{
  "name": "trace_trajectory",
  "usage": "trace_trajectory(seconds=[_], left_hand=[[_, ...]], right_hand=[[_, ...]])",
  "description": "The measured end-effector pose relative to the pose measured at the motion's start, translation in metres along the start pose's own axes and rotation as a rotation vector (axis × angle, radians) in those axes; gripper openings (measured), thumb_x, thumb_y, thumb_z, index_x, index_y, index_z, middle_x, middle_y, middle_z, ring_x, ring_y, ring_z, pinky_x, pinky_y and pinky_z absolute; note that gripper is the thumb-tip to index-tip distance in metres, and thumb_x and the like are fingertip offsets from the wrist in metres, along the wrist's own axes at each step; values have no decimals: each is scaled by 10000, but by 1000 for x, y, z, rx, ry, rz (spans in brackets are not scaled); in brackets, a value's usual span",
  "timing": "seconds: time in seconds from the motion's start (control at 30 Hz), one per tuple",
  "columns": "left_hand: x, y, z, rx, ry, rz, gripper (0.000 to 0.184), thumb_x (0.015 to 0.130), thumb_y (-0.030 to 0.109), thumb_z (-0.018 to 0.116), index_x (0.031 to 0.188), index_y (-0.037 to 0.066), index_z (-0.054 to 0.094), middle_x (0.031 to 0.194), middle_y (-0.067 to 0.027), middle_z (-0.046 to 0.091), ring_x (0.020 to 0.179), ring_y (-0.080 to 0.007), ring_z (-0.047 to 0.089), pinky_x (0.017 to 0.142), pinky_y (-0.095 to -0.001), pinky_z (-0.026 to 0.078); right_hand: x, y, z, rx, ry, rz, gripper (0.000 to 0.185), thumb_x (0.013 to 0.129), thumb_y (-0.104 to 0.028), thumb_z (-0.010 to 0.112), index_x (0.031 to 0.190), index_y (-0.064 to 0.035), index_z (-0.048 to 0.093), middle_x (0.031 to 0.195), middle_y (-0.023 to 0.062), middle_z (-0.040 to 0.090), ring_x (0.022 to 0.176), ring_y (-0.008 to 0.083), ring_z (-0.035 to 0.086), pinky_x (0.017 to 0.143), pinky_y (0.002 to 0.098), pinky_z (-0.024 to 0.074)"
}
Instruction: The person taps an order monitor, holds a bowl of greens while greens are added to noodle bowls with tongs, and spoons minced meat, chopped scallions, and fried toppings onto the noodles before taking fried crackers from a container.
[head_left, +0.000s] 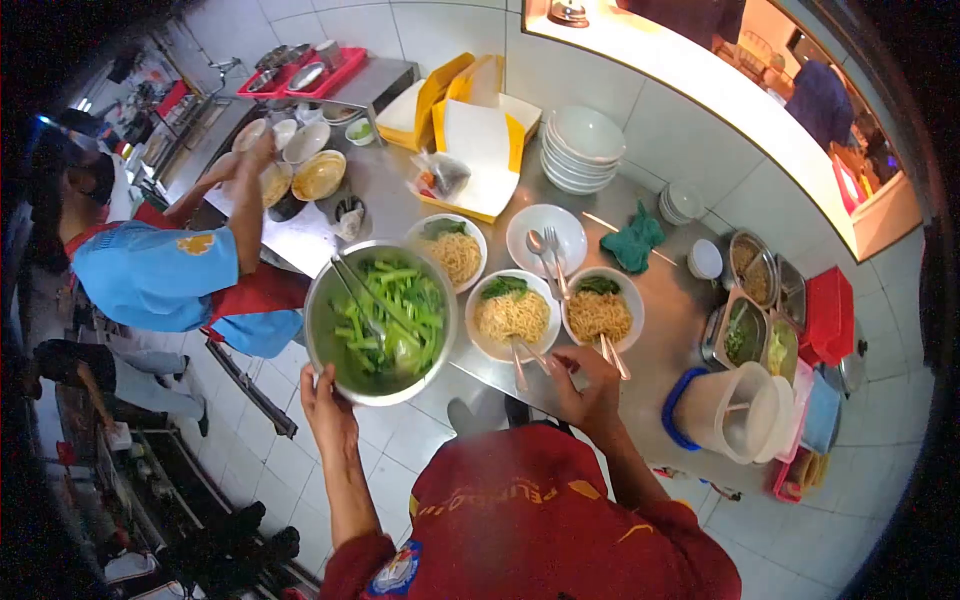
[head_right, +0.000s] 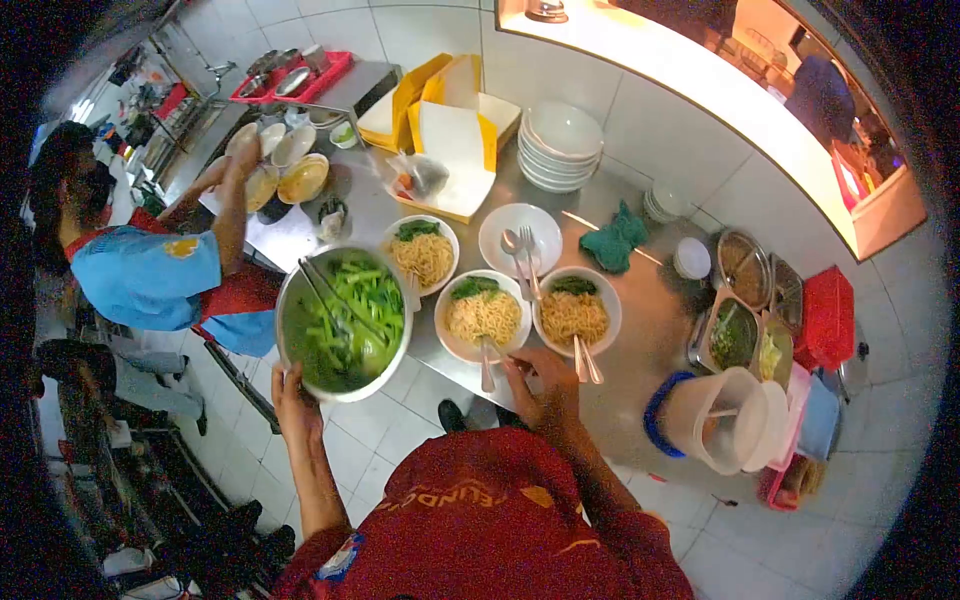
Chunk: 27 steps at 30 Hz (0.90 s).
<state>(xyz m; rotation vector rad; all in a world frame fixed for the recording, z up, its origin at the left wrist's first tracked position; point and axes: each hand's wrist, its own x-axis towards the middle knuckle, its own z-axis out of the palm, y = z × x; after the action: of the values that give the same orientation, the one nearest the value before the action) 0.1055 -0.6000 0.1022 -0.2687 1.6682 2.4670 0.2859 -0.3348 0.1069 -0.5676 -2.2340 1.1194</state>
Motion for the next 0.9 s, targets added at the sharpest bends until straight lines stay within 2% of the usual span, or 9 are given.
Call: trace_trajectory(seconds=[0.33,0.43,0.5,0.6,0.63,0.7,0.83,0.87,0.9], left_hand=[[259,-8,105,-113,-70,65,94,860,127,520,932,66,511,809,-71,534,678,-185,568,429,-326,500],[335,9,144,-117,-253,-43,104,837,77,513,936,52,499,844,-91,522,651,-222,580,447,-367,529],[386,9,179,-189,-41,114,141,815,9,498,955,8,477,940,-139,535,713,-291,612,488,-445,571],[491,-14,212,-80,-172,360,269,772,-42,517,1033,-53,449,1068,-204,519,781,-362,621,531,-515,583],[482,-6,230,-83,-181,347,269,772,-42,517,1033,-53,449,1068,-204,519,781,-362,621,531,-515,583],[441,38,273,-300,160,134,375,741,-55,537,1099,-89,433,1085,-226,534,785,-376,629,530,-511,588],[556,10,298,-232,171,-45,312,769,93,530,1058,-24,516,1035,-149,572,847,-321,579,688,-467,558],[553,6,304,-135,155,35,374,710,-85,547,1073,-116,465,1011,-222,566,718,-338,635,490,-461,579],[581,-4,296,-257,9,-96,338,805,168,517,1094,-5,550,1086,-170,616,860,-316,632,630,-441,537]], right_hand=[[-28,20,-22,-21,39,63,112,784,-81,677,877,-33,637,769,116,645,656,224,625,610,325,492],[-29,26,-29,-99,120,112,98,790,-76,673,863,-22,637,740,107,637,638,189,604,604,301,477],[-27,29,-25,-150,188,158,87,794,-67,667,852,-10,637,713,101,629,623,157,586,598,280,462],[-20,25,-11,-249,329,223,73,815,-70,656,840,-7,629,695,84,620,617,140,577,593,273,456],[-17,19,-4,-235,414,291,65,825,-67,645,834,-6,625,695,76,618,617,133,572,593,270,454],[-14,16,13,-256,512,353,65,847,-52,620,822,8,612,721,65,622,628,118,566,600,265,456],[-4,-13,52,-235,523,386,54,832,-16,623,820,34,610,763,87,634,631,117,564,606,250,456],[-5,-20,61,-257,532,416,54,832,-16,623,820,34,610,763,87,634,631,117,564,606,250,456],[-5,-24,70,-230,544,421,55,819,-26,635,818,24,613,760,102,635,625,142,568,605,268,461]])
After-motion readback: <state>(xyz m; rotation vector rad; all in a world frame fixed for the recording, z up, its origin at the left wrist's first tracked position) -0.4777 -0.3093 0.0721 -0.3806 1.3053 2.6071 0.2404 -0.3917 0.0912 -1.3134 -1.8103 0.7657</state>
